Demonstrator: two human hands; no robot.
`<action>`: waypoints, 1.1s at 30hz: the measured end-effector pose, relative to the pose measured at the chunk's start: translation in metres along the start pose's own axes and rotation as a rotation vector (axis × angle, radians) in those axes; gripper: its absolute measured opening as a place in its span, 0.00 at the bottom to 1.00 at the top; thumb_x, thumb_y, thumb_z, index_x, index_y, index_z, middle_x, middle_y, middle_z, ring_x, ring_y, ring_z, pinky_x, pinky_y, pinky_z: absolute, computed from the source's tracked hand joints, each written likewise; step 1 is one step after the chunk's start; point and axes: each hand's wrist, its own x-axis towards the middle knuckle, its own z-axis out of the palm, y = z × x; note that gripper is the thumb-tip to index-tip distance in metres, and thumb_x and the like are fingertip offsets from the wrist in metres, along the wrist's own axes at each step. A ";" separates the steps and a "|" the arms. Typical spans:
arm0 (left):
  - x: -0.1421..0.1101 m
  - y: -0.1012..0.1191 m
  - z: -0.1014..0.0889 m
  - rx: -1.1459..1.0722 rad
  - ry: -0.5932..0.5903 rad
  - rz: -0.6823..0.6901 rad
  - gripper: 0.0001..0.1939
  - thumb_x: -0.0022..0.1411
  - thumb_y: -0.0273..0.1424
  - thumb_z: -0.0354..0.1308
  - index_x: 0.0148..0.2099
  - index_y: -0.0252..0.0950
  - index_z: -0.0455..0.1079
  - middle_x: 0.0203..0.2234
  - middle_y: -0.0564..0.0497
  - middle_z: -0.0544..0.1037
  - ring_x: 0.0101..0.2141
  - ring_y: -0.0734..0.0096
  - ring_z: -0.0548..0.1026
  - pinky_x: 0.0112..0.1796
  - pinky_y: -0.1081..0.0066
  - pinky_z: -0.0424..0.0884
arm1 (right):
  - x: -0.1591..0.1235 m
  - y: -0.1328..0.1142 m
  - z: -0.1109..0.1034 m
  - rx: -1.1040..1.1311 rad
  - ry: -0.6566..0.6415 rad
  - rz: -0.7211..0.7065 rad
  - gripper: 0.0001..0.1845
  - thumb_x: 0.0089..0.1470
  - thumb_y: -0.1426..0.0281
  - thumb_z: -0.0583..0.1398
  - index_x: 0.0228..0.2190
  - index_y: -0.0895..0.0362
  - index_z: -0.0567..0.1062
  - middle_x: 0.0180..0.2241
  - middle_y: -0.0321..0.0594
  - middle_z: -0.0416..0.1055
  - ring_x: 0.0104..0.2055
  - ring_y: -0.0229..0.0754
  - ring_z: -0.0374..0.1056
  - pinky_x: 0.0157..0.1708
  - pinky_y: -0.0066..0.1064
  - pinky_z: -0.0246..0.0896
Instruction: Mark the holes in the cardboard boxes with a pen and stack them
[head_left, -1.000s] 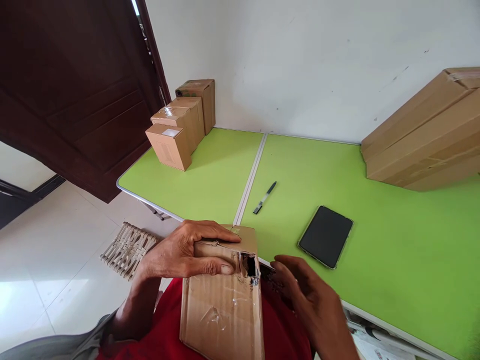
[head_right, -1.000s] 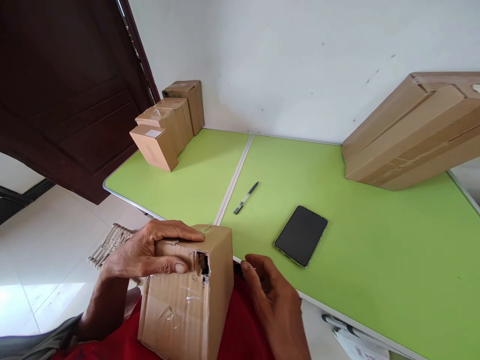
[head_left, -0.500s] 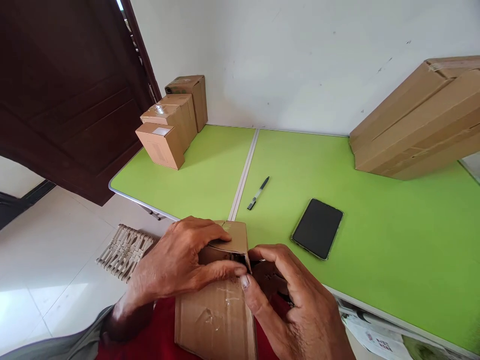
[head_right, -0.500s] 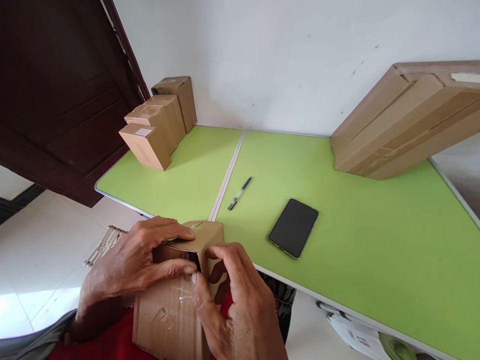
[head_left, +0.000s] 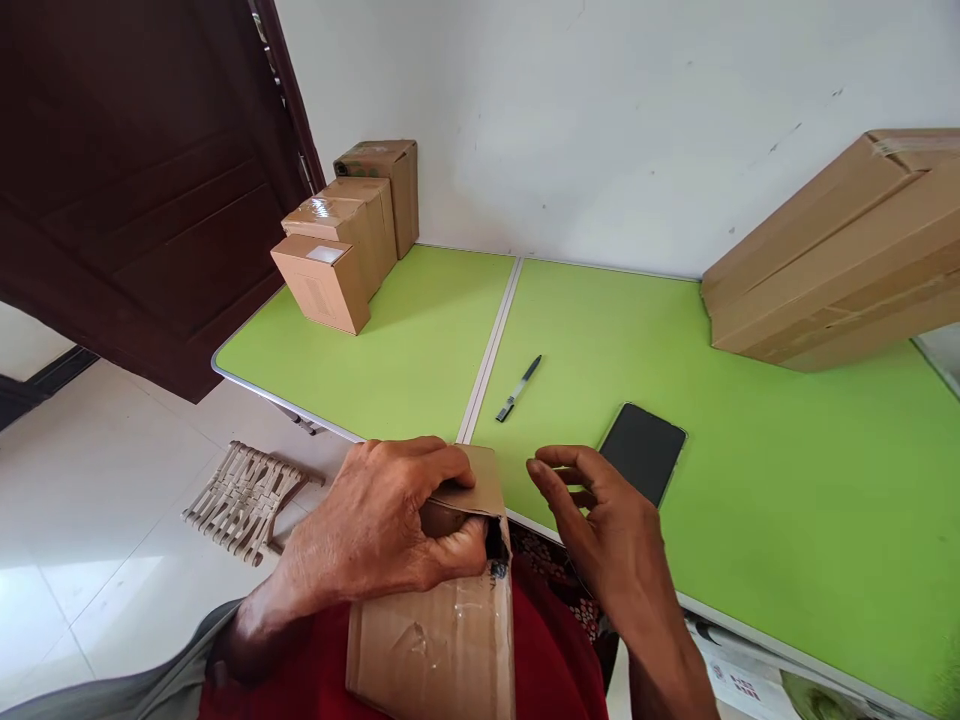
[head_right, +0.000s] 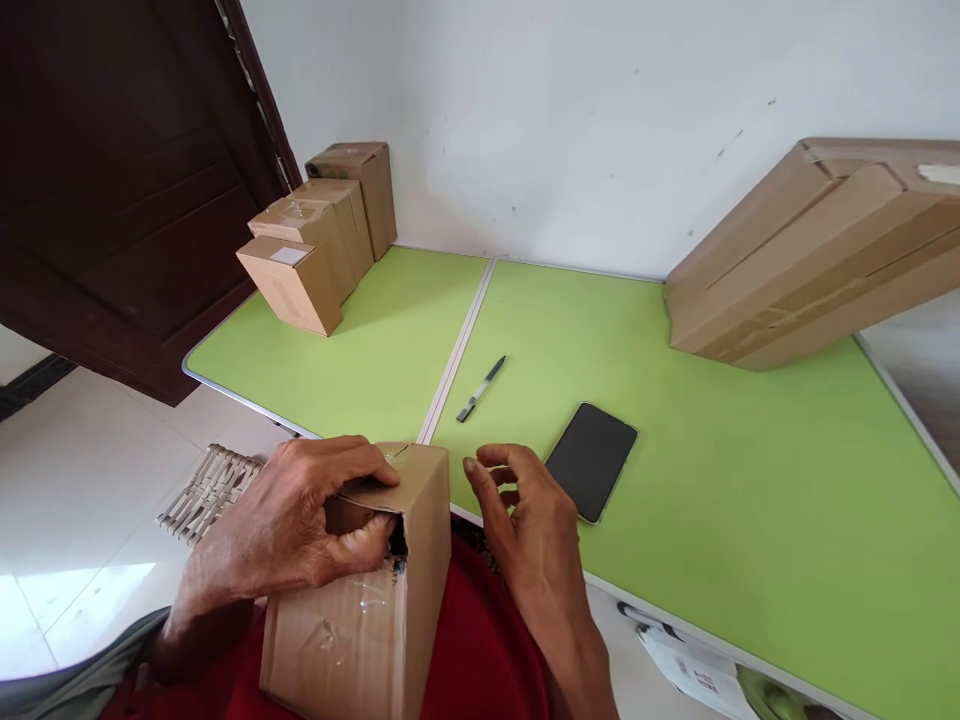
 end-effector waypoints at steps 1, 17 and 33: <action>0.000 -0.001 0.000 -0.003 0.002 -0.004 0.09 0.55 0.27 0.62 0.40 0.39 0.79 0.30 0.56 0.81 0.28 0.73 0.72 0.32 0.70 0.63 | 0.005 0.008 0.004 -0.014 -0.010 -0.012 0.24 0.65 0.45 0.61 0.36 0.52 0.80 0.36 0.42 0.81 0.33 0.47 0.77 0.28 0.34 0.70; -0.002 -0.006 -0.002 -0.025 -0.015 -0.070 0.13 0.55 0.28 0.64 0.44 0.42 0.79 0.35 0.57 0.84 0.32 0.70 0.78 0.38 0.68 0.67 | 0.082 0.108 0.076 -0.627 0.016 -0.277 0.26 0.69 0.64 0.56 0.61 0.66 0.74 0.66 0.65 0.69 0.70 0.67 0.61 0.69 0.59 0.58; -0.003 -0.008 -0.004 -0.032 -0.020 -0.079 0.11 0.58 0.30 0.64 0.44 0.41 0.79 0.35 0.56 0.83 0.32 0.69 0.77 0.36 0.68 0.67 | 0.121 0.063 0.094 -0.786 -0.099 -0.297 0.12 0.70 0.72 0.58 0.51 0.60 0.77 0.51 0.56 0.73 0.54 0.57 0.68 0.52 0.41 0.70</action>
